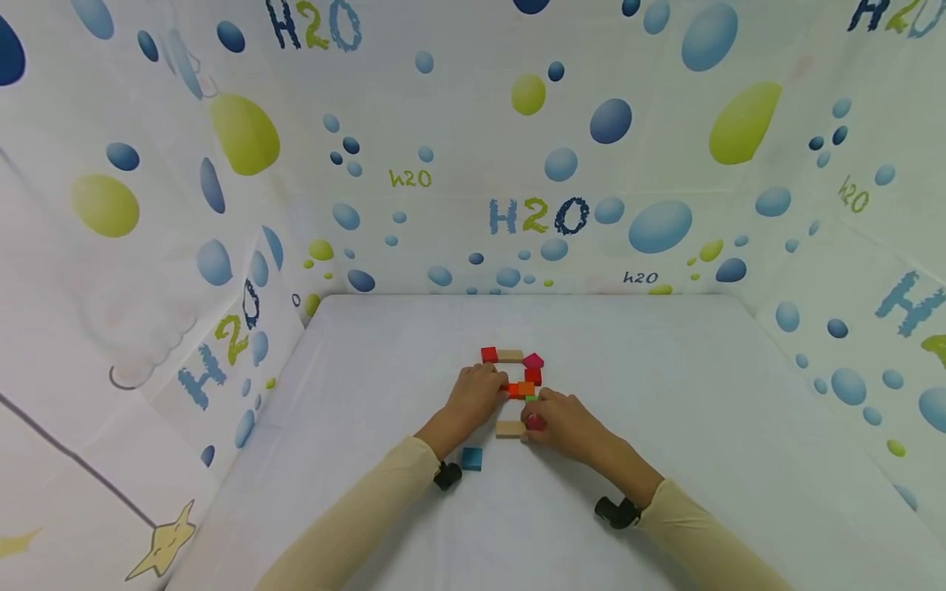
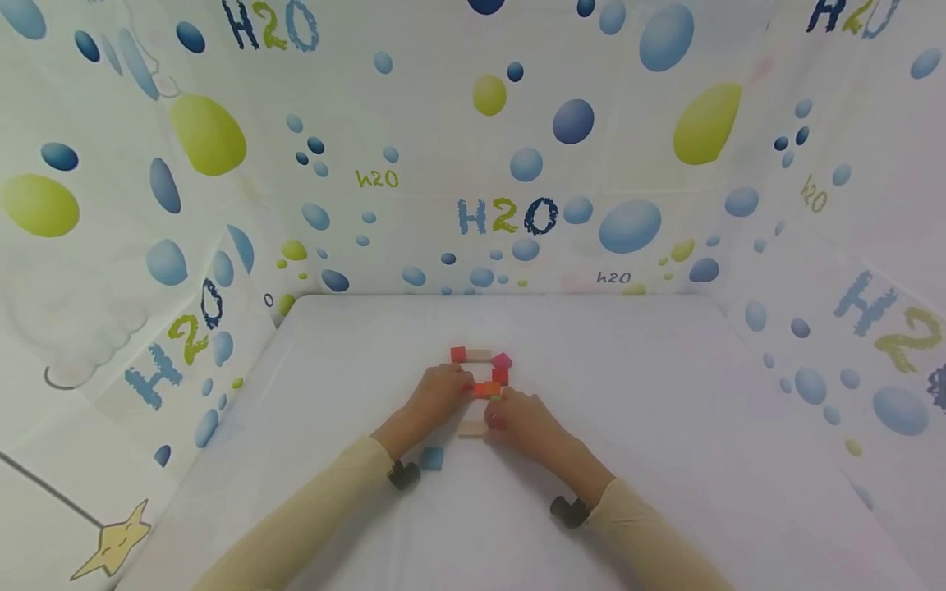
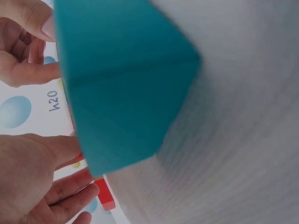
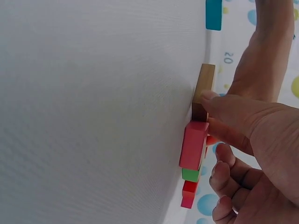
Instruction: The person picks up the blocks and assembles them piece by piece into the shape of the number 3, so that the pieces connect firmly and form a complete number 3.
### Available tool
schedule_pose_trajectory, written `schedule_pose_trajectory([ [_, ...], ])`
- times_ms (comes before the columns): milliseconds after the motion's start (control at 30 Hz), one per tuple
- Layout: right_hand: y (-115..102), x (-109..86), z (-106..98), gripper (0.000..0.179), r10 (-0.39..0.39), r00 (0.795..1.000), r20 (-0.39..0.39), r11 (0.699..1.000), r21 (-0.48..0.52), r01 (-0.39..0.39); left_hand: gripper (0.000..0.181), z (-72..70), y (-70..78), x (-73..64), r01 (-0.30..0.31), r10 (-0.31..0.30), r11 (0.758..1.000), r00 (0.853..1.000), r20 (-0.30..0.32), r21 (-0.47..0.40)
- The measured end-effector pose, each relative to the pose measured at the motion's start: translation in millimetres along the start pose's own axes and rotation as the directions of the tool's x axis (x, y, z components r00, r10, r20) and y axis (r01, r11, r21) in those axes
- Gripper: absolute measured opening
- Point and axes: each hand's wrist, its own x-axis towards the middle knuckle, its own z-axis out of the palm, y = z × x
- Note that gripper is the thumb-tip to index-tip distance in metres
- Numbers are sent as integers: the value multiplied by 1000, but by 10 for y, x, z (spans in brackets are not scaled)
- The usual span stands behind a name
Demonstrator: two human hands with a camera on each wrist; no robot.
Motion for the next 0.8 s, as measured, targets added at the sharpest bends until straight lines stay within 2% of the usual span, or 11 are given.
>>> schedule_pose_trajectory([
  [233,-13,3,-1,27,-5,1000,-2,1000,-19,5,20,-7,-13,-3,10,-10,1000,1000,1,-8],
  [433,-34,-1,-18,30,7,1000,-4,1000,-25,-7,20,-13,-16,-14,7,-7,1000,1000,4,-6],
  [567,-63,-11,0,35,-13,1000,-24,999,-37,12,19,-17,-10,-16,0,0,1000,1000,12,2],
  [667,-140,-27,17,33,-48,998,-29,998,-28,47,18,-25,-9,-6,-8,8,1000,1000,26,-10],
  [800,-312,-54,44,32,-151,988,-13,988,-22,150,18,-42,-12,13,-11,11,1000,999,53,6],
])
